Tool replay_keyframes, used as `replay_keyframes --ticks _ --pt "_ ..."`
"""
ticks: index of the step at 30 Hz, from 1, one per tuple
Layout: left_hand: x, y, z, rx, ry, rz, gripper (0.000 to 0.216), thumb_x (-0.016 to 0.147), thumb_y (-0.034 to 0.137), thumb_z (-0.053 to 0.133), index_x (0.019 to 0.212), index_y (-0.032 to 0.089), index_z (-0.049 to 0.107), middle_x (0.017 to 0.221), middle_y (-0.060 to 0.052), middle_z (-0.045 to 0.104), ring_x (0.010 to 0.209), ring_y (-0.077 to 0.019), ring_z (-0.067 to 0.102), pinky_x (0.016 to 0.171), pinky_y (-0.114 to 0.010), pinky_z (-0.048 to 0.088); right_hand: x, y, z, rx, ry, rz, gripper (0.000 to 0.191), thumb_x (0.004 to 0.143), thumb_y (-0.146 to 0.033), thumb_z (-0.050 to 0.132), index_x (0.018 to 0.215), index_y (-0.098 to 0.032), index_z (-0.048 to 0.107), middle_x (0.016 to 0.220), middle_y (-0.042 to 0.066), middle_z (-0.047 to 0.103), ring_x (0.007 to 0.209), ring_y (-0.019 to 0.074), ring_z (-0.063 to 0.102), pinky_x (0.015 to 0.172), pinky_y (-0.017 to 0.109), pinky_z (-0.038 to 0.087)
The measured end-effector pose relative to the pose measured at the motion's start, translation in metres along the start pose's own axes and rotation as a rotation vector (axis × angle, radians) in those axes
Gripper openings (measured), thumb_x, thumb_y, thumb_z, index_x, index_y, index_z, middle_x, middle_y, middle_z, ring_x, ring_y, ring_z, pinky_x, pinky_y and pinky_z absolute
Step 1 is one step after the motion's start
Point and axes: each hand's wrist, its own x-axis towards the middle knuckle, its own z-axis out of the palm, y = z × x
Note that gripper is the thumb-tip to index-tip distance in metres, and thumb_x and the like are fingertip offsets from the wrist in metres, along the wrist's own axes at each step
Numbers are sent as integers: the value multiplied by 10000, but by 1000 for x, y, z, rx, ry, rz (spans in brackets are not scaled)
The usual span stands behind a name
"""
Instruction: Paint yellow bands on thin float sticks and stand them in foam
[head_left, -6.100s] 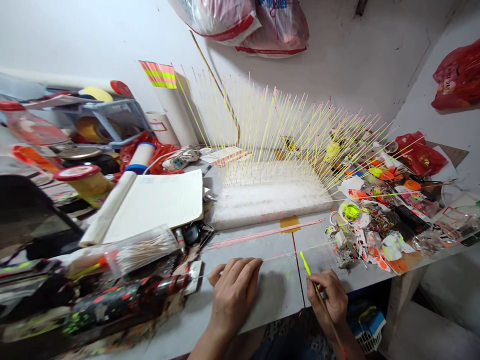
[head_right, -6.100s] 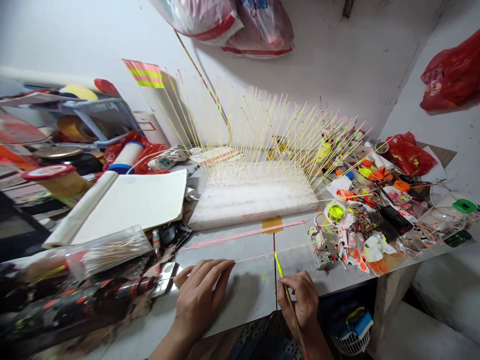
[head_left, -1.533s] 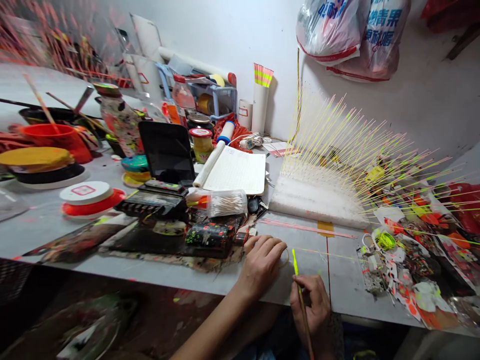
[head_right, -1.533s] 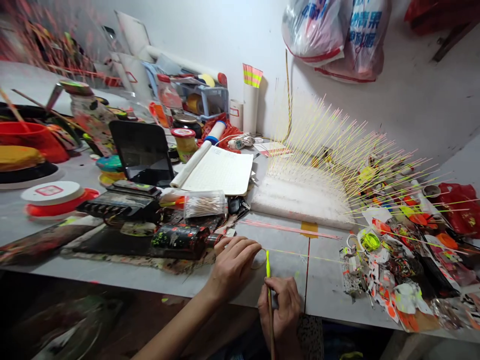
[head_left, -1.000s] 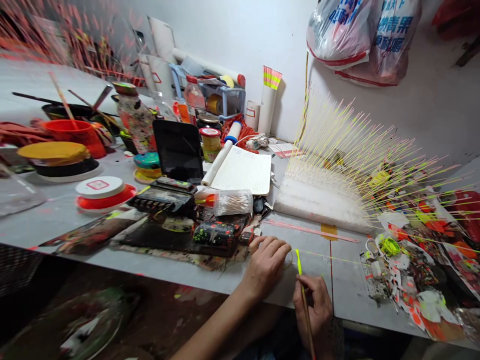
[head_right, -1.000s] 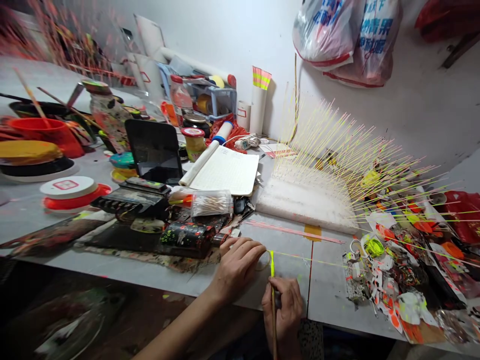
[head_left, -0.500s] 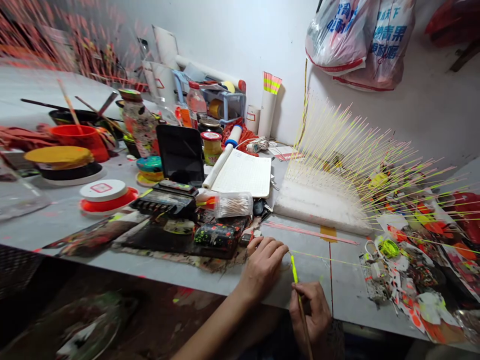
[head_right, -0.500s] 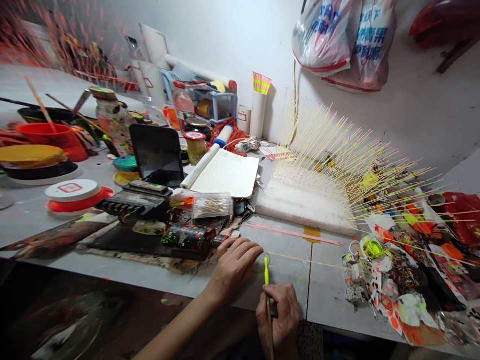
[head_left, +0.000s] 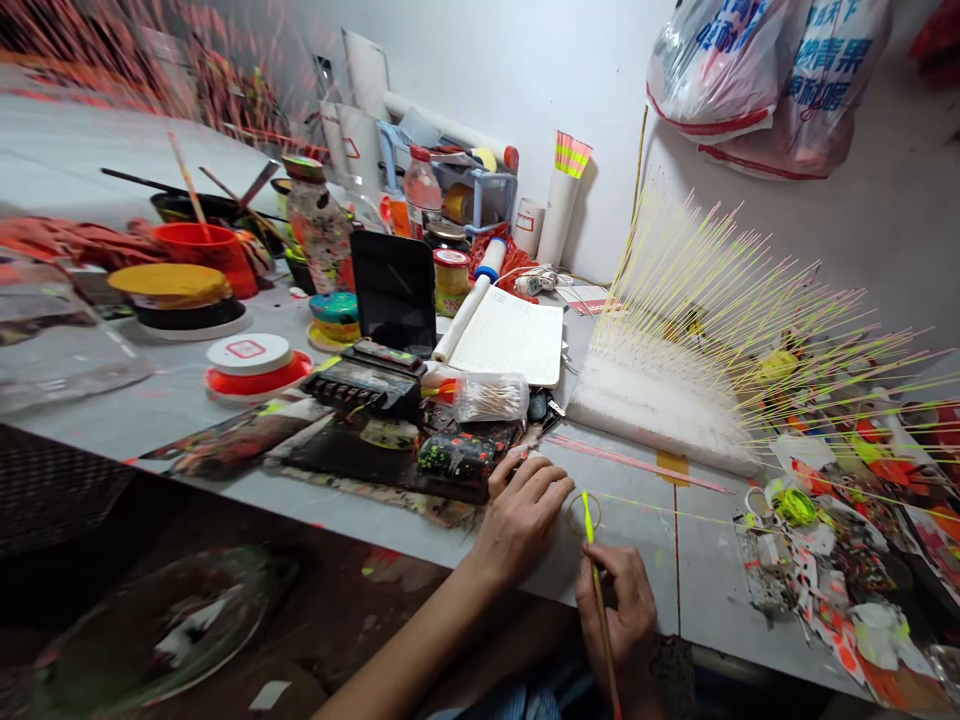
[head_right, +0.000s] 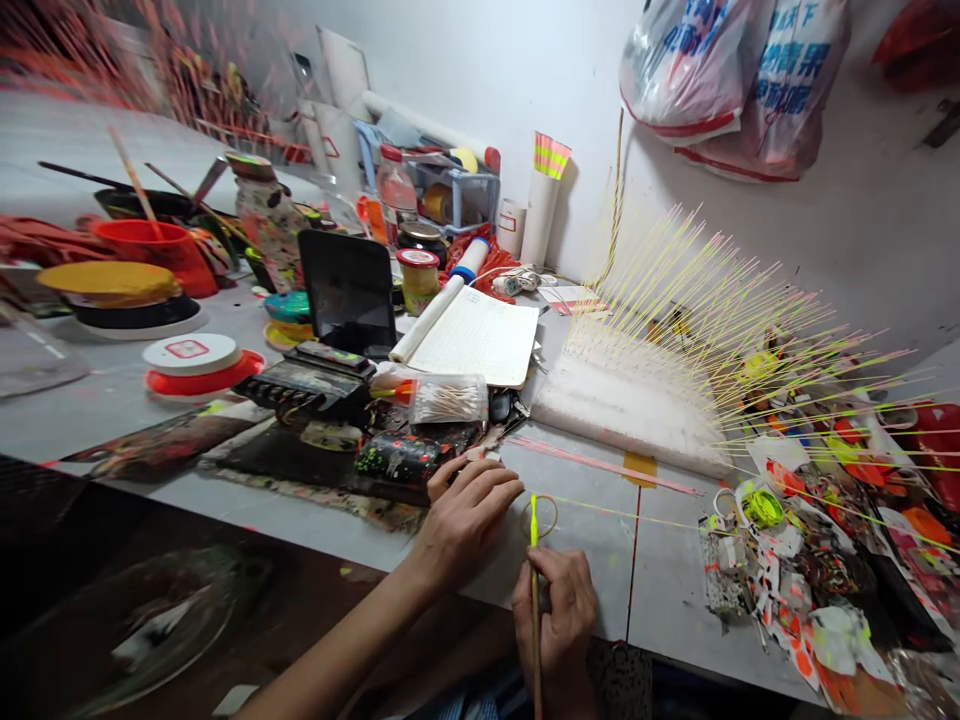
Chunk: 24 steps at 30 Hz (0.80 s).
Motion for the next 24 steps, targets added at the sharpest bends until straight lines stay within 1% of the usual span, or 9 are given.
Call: replay_keyframes --ticks 6,14,21,24 --pt "-1 1 0 -10 -3 -16 218 937 119 446 915 234 630 892 13 740 943 -162 651 1061 -380 289 2 0 0 -26 -28 -14 167 970 -141 570 1107 -200 647 873 38 698 752 149 646 617 255 553" --pt "-1 1 0 -3 -5 -20 204 925 115 465 918 233 632 886 17 744 940 -158 654 1074 -381 278 -4 3 -1 -56 2 61 134 985 -210 565 1063 -205 674 809 27 683 704 150 631 622 254 541" --pt "-3 1 1 -9 -10 -35 225 932 125 451 918 245 642 887 17 745 951 -155 658 1086 -392 266 -8 1 -6 -49 -9 97 132 982 -211 563 1057 -209 671 818 27 683 707 147 641 646 249 547" --pt "-3 0 0 -13 -9 -32 228 920 119 460 921 246 649 898 12 742 949 -153 656 1075 -390 282 -7 -3 -9 -6 4 89 138 963 -174 559 1048 -213 661 840 31 697 729 152 666 666 255 565"
